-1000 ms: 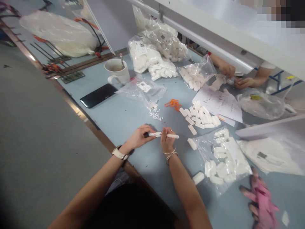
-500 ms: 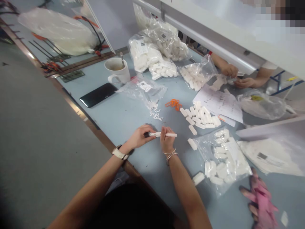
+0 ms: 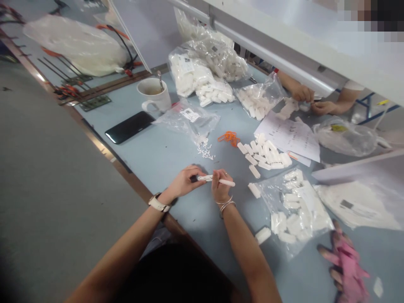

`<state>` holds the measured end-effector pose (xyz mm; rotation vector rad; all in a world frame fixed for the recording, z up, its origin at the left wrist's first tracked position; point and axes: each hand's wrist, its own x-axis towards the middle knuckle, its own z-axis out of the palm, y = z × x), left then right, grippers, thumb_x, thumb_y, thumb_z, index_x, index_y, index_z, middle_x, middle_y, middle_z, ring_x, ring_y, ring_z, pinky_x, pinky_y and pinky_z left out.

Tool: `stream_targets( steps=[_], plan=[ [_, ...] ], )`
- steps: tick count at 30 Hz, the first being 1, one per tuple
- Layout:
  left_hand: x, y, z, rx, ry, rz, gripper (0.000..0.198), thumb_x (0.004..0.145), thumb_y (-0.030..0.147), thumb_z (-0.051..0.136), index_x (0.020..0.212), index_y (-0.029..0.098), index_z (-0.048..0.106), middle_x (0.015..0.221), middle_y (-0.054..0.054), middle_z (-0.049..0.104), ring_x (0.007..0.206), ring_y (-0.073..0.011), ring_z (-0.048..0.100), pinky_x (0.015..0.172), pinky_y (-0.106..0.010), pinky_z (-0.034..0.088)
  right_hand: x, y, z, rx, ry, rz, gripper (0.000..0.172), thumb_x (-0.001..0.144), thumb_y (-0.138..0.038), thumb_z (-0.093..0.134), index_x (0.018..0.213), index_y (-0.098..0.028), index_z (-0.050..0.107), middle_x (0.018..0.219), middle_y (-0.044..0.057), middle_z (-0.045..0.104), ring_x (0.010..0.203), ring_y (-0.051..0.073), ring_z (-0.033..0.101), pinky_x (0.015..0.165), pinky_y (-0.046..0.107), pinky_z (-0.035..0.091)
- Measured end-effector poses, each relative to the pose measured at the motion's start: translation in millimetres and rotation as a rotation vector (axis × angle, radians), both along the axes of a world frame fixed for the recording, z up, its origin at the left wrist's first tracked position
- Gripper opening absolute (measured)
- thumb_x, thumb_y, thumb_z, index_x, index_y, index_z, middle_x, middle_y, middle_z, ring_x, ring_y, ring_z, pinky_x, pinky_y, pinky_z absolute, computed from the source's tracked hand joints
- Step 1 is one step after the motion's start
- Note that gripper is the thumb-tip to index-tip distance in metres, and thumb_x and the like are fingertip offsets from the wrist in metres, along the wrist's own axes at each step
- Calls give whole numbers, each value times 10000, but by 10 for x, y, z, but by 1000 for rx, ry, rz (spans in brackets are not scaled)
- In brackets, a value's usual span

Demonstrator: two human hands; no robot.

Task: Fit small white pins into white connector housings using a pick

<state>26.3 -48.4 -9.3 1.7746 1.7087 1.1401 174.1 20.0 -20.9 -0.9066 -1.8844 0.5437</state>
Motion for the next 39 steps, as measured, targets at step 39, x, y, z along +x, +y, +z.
stream_targets(
  steps=[39],
  plan=[
    [8,-6,7,-15,-13,8,112,787,281,688,835,184,663,802,-48,657,753,-176,571,711,-317,468,-13,13,1,22,-57,-24,456,977,-381,333,599,-198,509,534,19,535,485,126,485,511,256,383]
  ],
)
